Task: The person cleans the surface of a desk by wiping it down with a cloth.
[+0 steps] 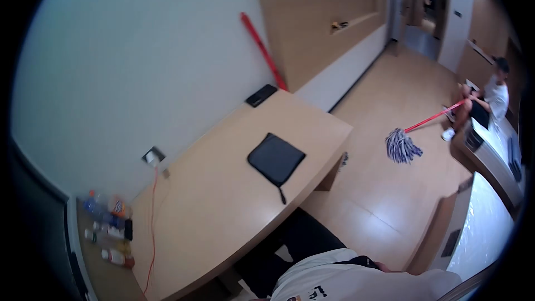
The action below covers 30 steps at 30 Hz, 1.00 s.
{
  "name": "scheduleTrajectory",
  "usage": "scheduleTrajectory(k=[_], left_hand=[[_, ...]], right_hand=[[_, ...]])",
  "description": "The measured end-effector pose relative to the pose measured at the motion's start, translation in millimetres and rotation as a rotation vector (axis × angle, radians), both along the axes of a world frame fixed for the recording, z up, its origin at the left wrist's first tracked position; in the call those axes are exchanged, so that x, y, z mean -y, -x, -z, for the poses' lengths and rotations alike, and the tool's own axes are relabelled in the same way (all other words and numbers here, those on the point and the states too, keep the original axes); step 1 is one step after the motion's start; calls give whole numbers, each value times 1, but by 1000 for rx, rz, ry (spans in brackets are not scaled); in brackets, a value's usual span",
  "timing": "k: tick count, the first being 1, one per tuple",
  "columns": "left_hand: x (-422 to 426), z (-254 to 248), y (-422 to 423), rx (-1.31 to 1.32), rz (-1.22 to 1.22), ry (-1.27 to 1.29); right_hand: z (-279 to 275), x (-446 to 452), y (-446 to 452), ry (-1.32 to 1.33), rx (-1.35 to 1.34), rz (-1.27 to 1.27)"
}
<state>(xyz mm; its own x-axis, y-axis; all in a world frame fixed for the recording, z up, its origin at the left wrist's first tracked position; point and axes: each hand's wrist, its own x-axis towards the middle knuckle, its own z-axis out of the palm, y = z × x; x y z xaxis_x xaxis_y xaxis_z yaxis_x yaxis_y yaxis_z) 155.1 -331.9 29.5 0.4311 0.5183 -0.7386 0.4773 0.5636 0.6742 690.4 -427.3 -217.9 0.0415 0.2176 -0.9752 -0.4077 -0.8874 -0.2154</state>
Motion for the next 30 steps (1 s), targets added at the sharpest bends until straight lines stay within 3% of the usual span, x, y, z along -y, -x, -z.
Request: scheduleTrajectory(k=[3, 5, 6, 7, 8, 11, 12, 13, 16, 17, 20, 22, 24, 25, 26, 28, 29, 30], left_hand=[[-2, -8, -4, 15, -82, -53], [0, -8, -4, -12, -102, -86], [0, -7, -5, -24, -109, -101], [-1, -2, -7, -33, -115, -118], [-3, 5, -8, -41, -121, -134], [4, 103, -10, 72, -167, -352], [-2, 115, -16, 68, -118, -422], [-17, 116, -26, 62, -65, -494], [-62, 77, -30, 80, 136, -522], [-73, 67, -31, 93, 215, -501], [-92, 73, -45, 105, 4, -162], [-97, 93, -43, 160, 117, -293], [-84, 160, -38, 261, 239, -517], [-75, 186, -40, 292, 166, -508], [-105, 58, -63, 276, 28, -429], [-89, 183, -52, 159, -2, -173], [-98, 182, -55, 258, -87, -113], [-108, 176, -60, 361, -173, -47]], right_hand=[[-9, -32, -15, 98, 127, -307], [-16, -73, -25, 160, 388, -697], [-22, -101, -31, 73, 596, -862], [-28, -139, -33, -231, 917, -1035], [-42, -180, -37, -448, 1013, -974], [-136, -311, 19, -1151, 1310, -764], [-172, -350, 47, -1346, 1368, -739], [-204, -382, 76, -1564, 1440, -710], [-239, -451, 157, -1802, 1387, -717], [-251, -465, 185, -1759, 1425, -858], [-243, -499, 230, -1570, 1453, -1169], [-237, -515, 235, -1458, 1386, -1289], [-249, -529, 224, -1391, 1266, -1366], [-251, -535, 217, -1430, 1230, -1372], [-257, -541, 216, -1418, 1187, -1340], [-267, -556, 210, -1378, 1109, -1275], [-267, -560, 215, -1379, 1082, -1099], [-258, -563, 217, -1452, 1182, -1100]])
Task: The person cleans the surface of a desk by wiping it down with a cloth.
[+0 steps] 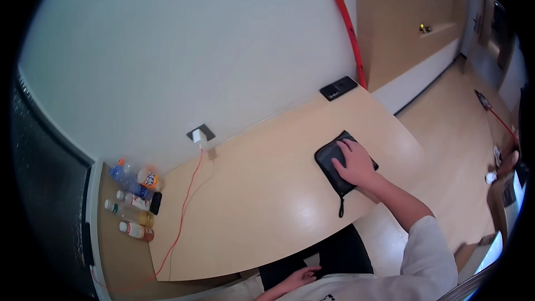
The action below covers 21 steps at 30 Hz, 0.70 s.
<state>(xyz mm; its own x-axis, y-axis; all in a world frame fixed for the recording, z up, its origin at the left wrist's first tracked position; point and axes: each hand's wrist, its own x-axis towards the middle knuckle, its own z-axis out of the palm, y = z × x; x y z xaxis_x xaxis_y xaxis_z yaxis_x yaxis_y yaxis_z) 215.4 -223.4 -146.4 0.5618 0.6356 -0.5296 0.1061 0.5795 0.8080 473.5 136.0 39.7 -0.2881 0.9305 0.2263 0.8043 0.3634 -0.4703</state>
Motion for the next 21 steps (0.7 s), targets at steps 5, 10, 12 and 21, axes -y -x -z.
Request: scheduleTrajectory(k=[5, 10, 12, 21], left_hand=[[-39, 9, -42, 98, 28, 141], [-49, 24, -79, -95, 131, -181], [-60, -11, -93, -341, 95, -467], [-100, -250, -34, -563, -167, -961]], right_hand=[[32, -6, 1, -202, 77, -11], [38, -1, -3, -157, 124, -27], [30, 4, -3, -99, 189, -20], [29, 56, -18, -18, 185, 8]])
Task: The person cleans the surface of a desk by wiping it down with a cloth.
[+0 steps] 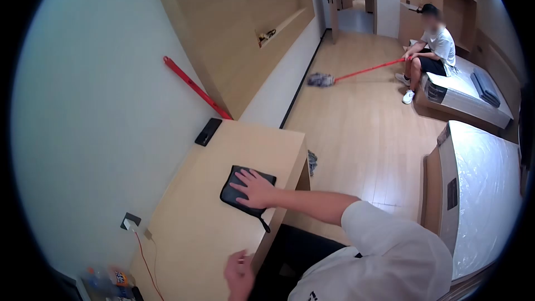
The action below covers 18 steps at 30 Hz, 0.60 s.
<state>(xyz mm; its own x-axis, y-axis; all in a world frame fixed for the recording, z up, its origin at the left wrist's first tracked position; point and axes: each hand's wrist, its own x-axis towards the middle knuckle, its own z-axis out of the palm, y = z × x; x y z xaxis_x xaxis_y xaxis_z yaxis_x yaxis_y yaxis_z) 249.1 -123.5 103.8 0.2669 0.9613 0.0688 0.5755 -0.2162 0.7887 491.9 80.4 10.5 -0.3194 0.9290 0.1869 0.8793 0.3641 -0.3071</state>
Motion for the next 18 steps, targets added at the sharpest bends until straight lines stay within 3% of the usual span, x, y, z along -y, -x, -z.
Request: scheduleTrajectory(k=[1, 3, 6, 9, 12, 15, 18], left_hand=[[-8, -18, 9, 5, -91, 16], [-47, 63, 81, -282, -137, -428], [-47, 55, 109, -265, -332, -369], [-47, 94, 142, -323, -461, -340], [-23, 83, 110, -478, -418, -314], [-31, 88, 101, -631, -355, -526], [-51, 66, 73, -202, -436, -253]], right_hand=[[-4, 1, -3, 15, 33, 3], [-8, 5, -5, 21, 24, 21], [0, 17, -2, -31, 2, 51], [5, 18, -10, -177, -94, -31], [-14, 55, -28, -381, -229, -127], [-12, 75, -50, -394, -160, -49], [-11, 80, -63, -388, -206, -62]])
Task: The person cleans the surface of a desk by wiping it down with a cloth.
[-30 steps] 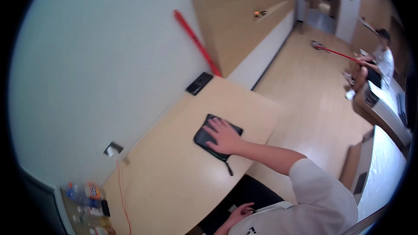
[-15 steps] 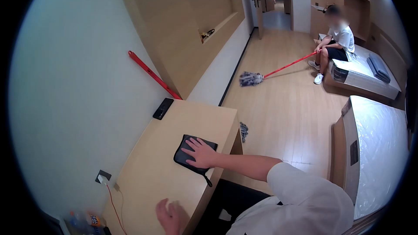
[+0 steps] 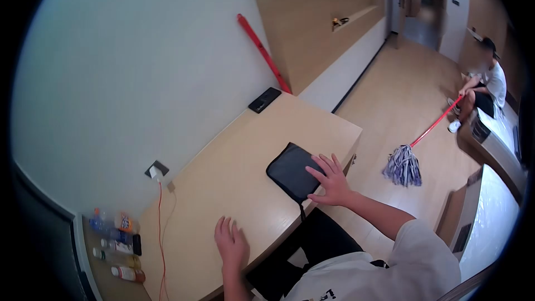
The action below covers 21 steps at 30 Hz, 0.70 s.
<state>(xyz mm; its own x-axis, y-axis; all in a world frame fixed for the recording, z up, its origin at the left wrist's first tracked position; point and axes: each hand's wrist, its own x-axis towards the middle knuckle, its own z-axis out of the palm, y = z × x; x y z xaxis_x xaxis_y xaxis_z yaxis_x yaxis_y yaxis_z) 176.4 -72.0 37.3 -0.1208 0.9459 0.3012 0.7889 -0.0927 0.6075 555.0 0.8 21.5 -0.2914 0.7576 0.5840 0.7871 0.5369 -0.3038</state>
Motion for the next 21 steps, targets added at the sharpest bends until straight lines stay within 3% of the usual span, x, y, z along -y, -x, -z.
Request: scheduleTrajectory(k=[5, 9, 17, 21], left_hand=[[-63, 4, -51, 178, 246, -19], [-94, 4, -95, -46, 463, -28], [-59, 5, -94, -266, 498, 22], [-13, 0, -77, -129, 509, -63]], right_hand=[[7, 2, -3, 45, 185, -222], [12, -6, -1, 81, 364, -255], [-9, 12, 8, -132, 196, -408], [-45, 33, 21, -152, 108, -422]])
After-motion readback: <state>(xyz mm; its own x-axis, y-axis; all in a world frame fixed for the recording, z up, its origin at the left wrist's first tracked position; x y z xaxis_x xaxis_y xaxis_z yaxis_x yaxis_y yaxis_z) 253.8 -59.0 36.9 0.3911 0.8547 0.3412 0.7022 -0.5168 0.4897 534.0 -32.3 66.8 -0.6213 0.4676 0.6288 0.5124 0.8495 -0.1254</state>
